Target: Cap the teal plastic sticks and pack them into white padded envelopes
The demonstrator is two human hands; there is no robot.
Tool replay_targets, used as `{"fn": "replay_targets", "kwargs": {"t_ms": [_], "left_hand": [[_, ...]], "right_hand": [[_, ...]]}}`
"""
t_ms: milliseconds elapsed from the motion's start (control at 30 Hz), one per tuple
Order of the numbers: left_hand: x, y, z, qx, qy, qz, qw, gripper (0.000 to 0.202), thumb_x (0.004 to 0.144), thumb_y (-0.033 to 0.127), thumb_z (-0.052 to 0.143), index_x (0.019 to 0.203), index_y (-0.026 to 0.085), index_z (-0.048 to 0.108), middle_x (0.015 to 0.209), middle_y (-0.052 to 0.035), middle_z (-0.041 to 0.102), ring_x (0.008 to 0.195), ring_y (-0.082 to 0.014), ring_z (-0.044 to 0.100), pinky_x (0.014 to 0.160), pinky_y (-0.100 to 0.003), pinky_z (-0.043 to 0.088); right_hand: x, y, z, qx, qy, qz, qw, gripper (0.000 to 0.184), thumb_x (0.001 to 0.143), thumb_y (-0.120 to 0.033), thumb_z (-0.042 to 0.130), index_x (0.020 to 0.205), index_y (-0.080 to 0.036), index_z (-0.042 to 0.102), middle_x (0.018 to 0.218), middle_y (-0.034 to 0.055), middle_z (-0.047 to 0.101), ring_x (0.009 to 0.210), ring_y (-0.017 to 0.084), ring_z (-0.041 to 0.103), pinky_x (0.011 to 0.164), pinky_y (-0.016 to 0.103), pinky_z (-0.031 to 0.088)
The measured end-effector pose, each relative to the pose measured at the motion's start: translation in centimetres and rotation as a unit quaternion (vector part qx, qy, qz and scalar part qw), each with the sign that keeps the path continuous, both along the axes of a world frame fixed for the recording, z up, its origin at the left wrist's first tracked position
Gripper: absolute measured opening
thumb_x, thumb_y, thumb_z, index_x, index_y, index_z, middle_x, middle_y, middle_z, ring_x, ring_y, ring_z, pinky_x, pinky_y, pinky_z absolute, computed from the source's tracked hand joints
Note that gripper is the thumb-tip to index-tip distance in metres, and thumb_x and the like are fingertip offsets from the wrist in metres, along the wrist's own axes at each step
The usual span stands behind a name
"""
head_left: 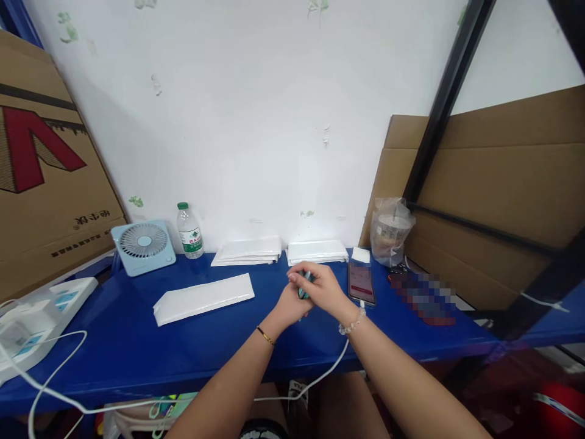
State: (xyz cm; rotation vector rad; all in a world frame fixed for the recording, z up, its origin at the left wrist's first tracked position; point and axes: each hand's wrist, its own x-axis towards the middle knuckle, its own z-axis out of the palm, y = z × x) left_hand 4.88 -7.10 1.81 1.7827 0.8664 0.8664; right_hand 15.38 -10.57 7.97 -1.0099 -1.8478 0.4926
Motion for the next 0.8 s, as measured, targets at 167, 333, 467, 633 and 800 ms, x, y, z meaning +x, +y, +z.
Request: {"fn": "replay_targets", "kwargs": {"t_ms": [167, 333, 467, 633, 800], "left_hand": [[0.2, -0.2, 1.5, -0.011, -0.021, 0.007, 1.000, 0.013, 0.066, 0.019, 0.058, 0.069, 0.018, 0.045, 0.039, 0.0087, 0.039, 0.033, -0.0077, 0.039, 0.036, -0.020, 0.030], [0.5, -0.2, -1.3, -0.022, -0.052, 0.012, 0.998, 0.022, 0.060, 0.012, 0.058, 0.075, 0.018, 0.045, 0.049, 0.0067, 0.047, 0.044, -0.0095, 0.047, 0.042, -0.021, 0.036], [0.3, -0.3, -1.8, -0.042, -0.033, 0.002, 0.999, 0.022, 0.061, 0.014, 0.060, 0.078, 0.017, 0.046, 0.052, 0.0054, 0.050, 0.045, -0.0106, 0.050, 0.045, -0.022, 0.039], [-1.2, -1.9, -0.6, -0.297, -0.116, -0.227, 0.920, 0.024, 0.068, 0.028, 0.065, 0.071, 0.018, 0.043, 0.042, 0.0110, 0.033, 0.029, -0.0020, 0.023, 0.034, -0.017, 0.023], [-0.9, -5.8, -3.7, -0.486, -0.252, -0.353, 0.759, 0.029, 0.069, 0.034, 0.068, 0.060, 0.016, 0.047, 0.035, 0.0094, 0.027, 0.026, -0.0019, 0.021, 0.029, -0.018, 0.022]], "right_hand": [[0.3, -0.1, 1.5, 0.052, 0.019, 0.013, 0.998, 0.019, 0.085, -0.035, 0.054, 0.078, -0.018, 0.060, 0.082, 0.0054, 0.064, 0.081, 0.017, 0.060, 0.075, 0.028, 0.047], [0.2, 0.4, -1.4, 0.049, -0.068, 0.015, 0.996, 0.024, 0.090, -0.026, 0.042, 0.104, -0.022, 0.062, 0.093, 0.0052, 0.067, 0.088, 0.018, 0.061, 0.082, 0.031, 0.046], [0.6, 0.8, -3.0, 0.022, -0.024, 0.013, 0.999, 0.027, 0.091, -0.026, 0.041, 0.106, -0.021, 0.062, 0.093, 0.0062, 0.067, 0.089, 0.018, 0.062, 0.084, 0.032, 0.047], [1.9, -0.2, -2.3, -0.126, 0.179, 0.166, 0.962, 0.067, 0.077, -0.044, 0.063, 0.135, -0.025, 0.035, 0.117, 0.0120, 0.059, 0.104, 0.023, 0.059, 0.088, 0.039, 0.046], [0.3, -3.3, -3.1, -0.272, 0.203, 0.460, 0.820, 0.079, 0.056, -0.060, 0.072, 0.119, -0.016, 0.056, 0.128, 0.0166, 0.052, 0.118, 0.031, 0.049, 0.099, 0.044, 0.036]]}}
